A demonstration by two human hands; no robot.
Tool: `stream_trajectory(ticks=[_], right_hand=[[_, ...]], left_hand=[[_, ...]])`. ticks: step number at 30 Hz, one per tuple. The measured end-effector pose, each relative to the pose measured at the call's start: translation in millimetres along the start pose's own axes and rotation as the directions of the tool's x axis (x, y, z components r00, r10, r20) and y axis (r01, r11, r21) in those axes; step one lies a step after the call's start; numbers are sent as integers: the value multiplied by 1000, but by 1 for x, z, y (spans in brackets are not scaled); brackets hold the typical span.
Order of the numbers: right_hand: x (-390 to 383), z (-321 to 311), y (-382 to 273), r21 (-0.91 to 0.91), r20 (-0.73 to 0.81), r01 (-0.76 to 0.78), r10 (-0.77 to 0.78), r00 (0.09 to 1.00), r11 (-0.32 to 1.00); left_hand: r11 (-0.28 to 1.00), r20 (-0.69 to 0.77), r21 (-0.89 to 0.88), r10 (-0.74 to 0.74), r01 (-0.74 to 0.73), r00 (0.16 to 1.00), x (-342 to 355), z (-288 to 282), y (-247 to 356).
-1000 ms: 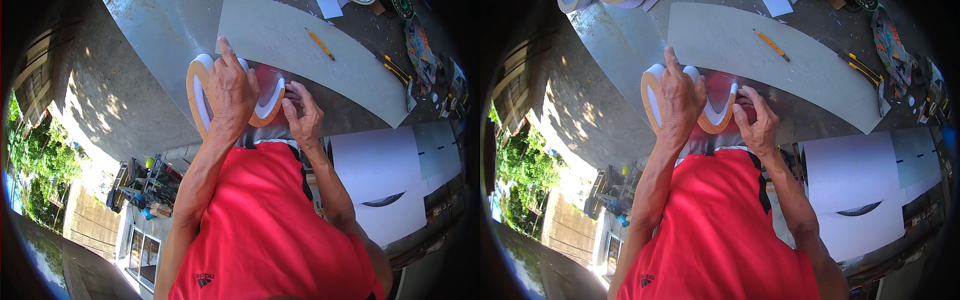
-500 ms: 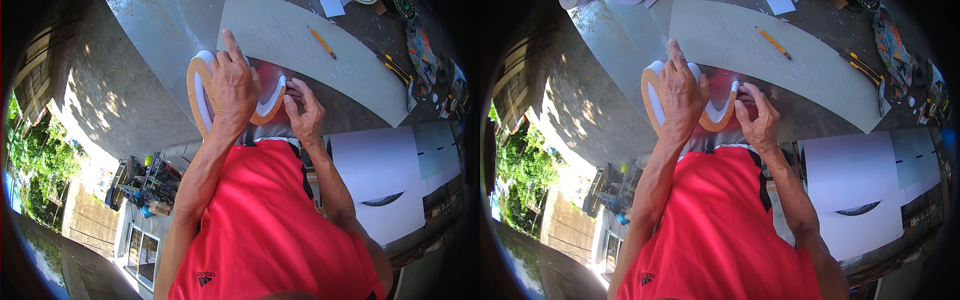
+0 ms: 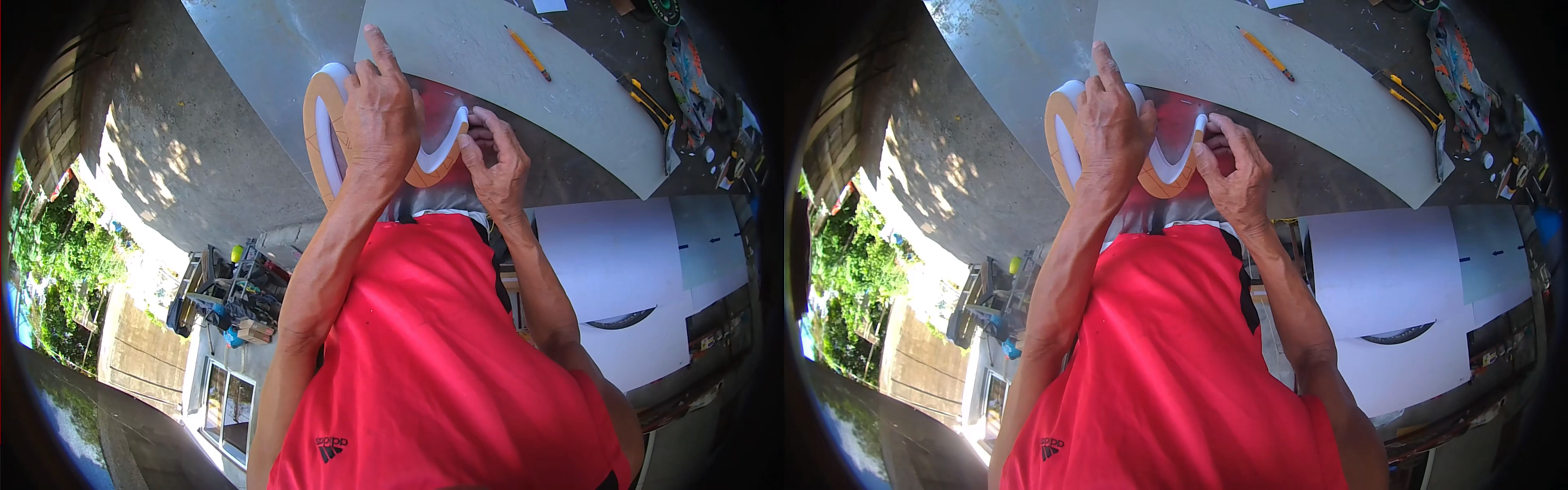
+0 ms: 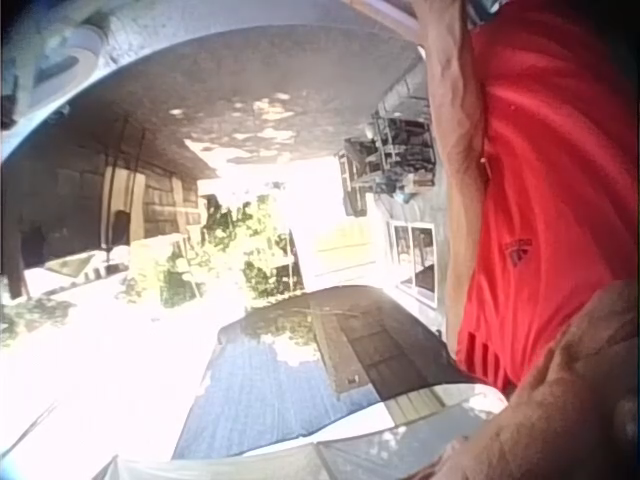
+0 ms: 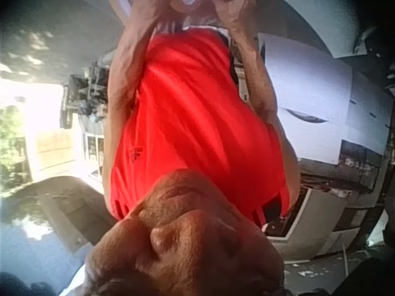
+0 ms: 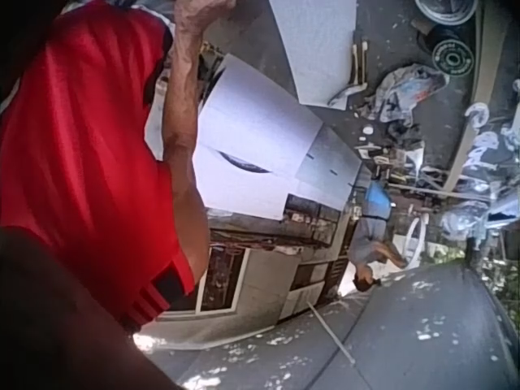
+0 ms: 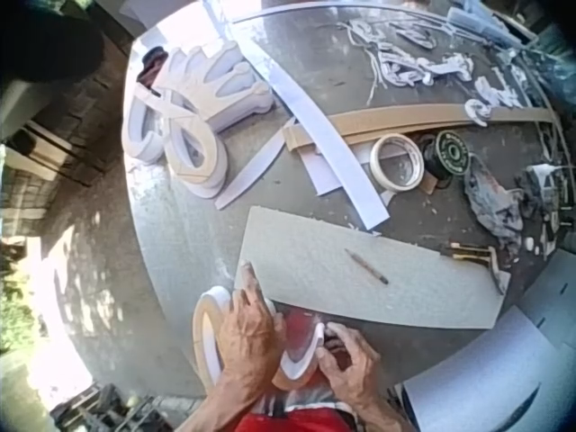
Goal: The recorder is seen measuring, cutting, and assembling large dimensional letters for a sign.
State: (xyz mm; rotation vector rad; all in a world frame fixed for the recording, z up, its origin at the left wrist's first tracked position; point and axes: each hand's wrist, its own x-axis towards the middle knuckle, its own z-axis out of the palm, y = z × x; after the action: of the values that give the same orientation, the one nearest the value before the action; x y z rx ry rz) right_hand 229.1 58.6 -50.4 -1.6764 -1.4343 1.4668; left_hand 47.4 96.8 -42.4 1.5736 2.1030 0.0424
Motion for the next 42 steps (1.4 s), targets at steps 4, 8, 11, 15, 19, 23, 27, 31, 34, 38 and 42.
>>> stream_trajectory(ticks=[4,8,11,15,19,23,27,31,34,38,42], right_hand=[[1,0,0,-19,-1,28,-28,1000,999],[2,0,2,-64,-5,65,-65,998,996],[4,1,-1,-68,-14,56,-57,998,996],[4,2,5,-169,-27,145,-152,988,975],[4,2,5,-132,-12,101,-103,995,986],[6,2,-1,-98,0,56,-56,998,994],[6,2,0,-91,15,51,-50,999,995],[6,1,0,-113,14,50,-49,999,992],[5,0,0,-139,27,63,-60,998,988],[8,0,1,-154,62,60,-51,997,986],[4,0,5,-138,77,39,-29,997,990]], left_hand=[[1000,2,11,1,-1,1000,2,-2,3],[1000,19,-14,23,-23,1000,4,-4,5],[999,50,18,-28,27,998,5,-6,7],[1000,26,26,-17,16,1000,4,-4,5],[1000,-3,21,-17,18,1000,3,-5,3],[997,55,-8,-73,73,996,-1,-7,7],[984,-145,-104,129,-145,981,-22,-34,10],[954,-305,-218,134,-206,943,-59,-65,-34],[933,-229,-329,-226,143,947,-85,-65,-78],[954,-64,-218,-224,206,972,-109,-48,-121],[915,-28,-338,-244,221,969,-120,-35,-129]])
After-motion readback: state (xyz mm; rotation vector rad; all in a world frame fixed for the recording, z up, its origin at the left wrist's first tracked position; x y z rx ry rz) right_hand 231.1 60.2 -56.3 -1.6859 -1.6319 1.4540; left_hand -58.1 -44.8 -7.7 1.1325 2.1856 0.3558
